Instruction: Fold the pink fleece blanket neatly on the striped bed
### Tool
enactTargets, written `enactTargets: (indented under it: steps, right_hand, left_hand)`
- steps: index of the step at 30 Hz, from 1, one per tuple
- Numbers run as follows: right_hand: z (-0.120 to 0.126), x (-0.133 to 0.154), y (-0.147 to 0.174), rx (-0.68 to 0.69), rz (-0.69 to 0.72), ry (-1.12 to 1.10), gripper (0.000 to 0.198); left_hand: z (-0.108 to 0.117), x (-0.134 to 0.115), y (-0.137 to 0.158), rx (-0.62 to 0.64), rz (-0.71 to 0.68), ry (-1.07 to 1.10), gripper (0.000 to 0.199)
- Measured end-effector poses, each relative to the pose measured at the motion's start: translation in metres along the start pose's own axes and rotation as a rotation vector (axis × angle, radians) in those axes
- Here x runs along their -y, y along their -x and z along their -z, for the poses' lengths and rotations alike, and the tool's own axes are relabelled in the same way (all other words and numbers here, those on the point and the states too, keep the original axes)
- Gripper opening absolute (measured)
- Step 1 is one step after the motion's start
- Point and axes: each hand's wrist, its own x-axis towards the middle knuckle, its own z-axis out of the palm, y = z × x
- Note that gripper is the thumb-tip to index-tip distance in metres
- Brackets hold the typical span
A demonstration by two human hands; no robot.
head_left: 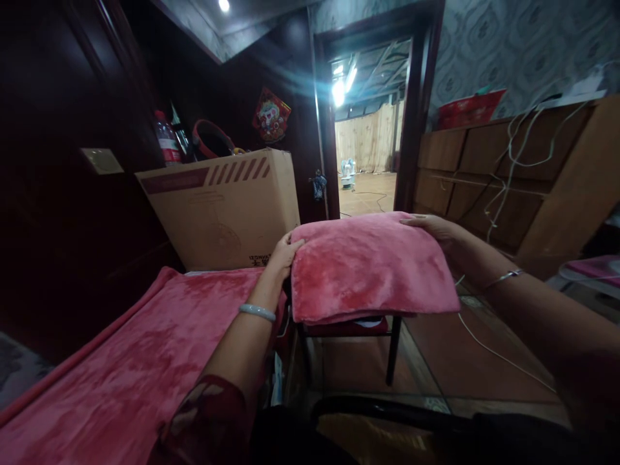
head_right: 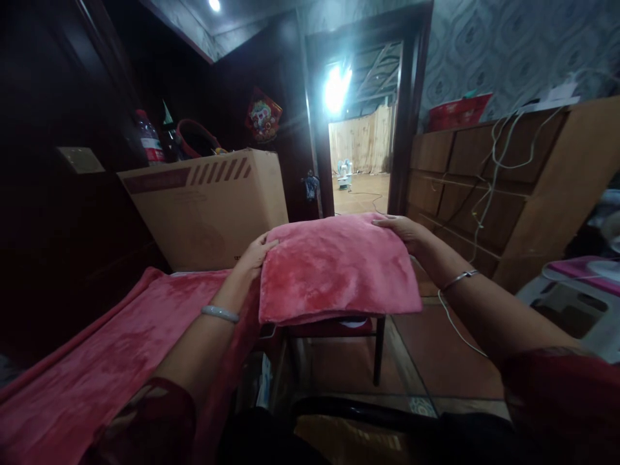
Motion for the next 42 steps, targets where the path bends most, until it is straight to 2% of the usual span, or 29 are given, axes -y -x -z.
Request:
enactTargets:
  steps: [2,3,7,10,13,15,17,19,21,24,28,32,35,37,42]
  right_hand:
    - [0.009,-0.004,-0.005,0.014,-0.078,0.019,0.028]
    - [0.014,-0.006,-0.007,-0.017,-0.058,0.08,0.034]
    - [0.022,0.001,-0.011,-0.234,0.175,0.543,0.048]
    - [0.004,0.02,-0.008,-0.212,0.413,0.8,0.053]
    - [-0.027,0.038,-0.006,-0.057,0.655,0.882,0.06]
    - [-0.046,0.041,-0.006,0.055,0.724,0.902,0.063]
    - [-0.059,0.034,-0.006,0.183,0.712,0.914,0.064]
    - [-0.065,0.02,-0.005,0.272,0.675,0.91,0.064]
    - [-0.066,0.005,-0.004,0.289,0.662,0.886,0.065]
    - [-0.062,-0.006,-0.002,0.247,0.678,0.869,0.066]
    - [-0.064,0.004,-0.004,0.292,0.692,1.049,0.07]
    - [-0.089,0.021,-0.001,0.277,0.719,1.229,0.061]
    - [-0.102,0.022,-0.001,0.313,0.731,1.294,0.059]
    - [-0.095,0.016,-0.003,0.281,0.665,1.326,0.061]
    - [-0.053,-0.002,-0.01,0.127,0.468,1.365,0.071]
  left_hand:
    - [0.001,-0.003,0.0,-0.011,-0.002,-0.034,0.045]
    - [0.002,-0.005,0.0,-0.021,0.0,-0.057,0.045]
    - [0.003,-0.019,0.003,-0.129,-0.023,-0.173,0.06]
    - [-0.009,-0.032,0.011,-0.19,-0.209,-0.439,0.069]
    - [-0.031,-0.045,0.02,-0.038,-0.507,-0.863,0.068]
    - [-0.046,-0.048,0.023,0.112,-0.615,-1.057,0.073]
    - [-0.056,-0.044,0.023,0.226,-0.59,-1.174,0.085]
    - [-0.061,-0.034,0.023,0.295,-0.47,-1.236,0.099]
    - [-0.062,-0.022,0.023,0.323,-0.386,-1.275,0.106]
    - [-0.06,-0.013,0.024,0.322,-0.408,-1.337,0.107]
    - [-0.061,-0.016,0.027,0.311,-0.396,-1.407,0.106]
    - [-0.062,-0.018,0.03,0.295,-0.417,-1.442,0.101]
    - [-0.061,-0.015,0.03,0.285,-0.443,-1.433,0.1]
    - [-0.061,-0.013,0.029,0.288,-0.424,-1.428,0.103]
    - [-0.06,-0.011,0.027,0.29,-0.433,-1.419,0.108]
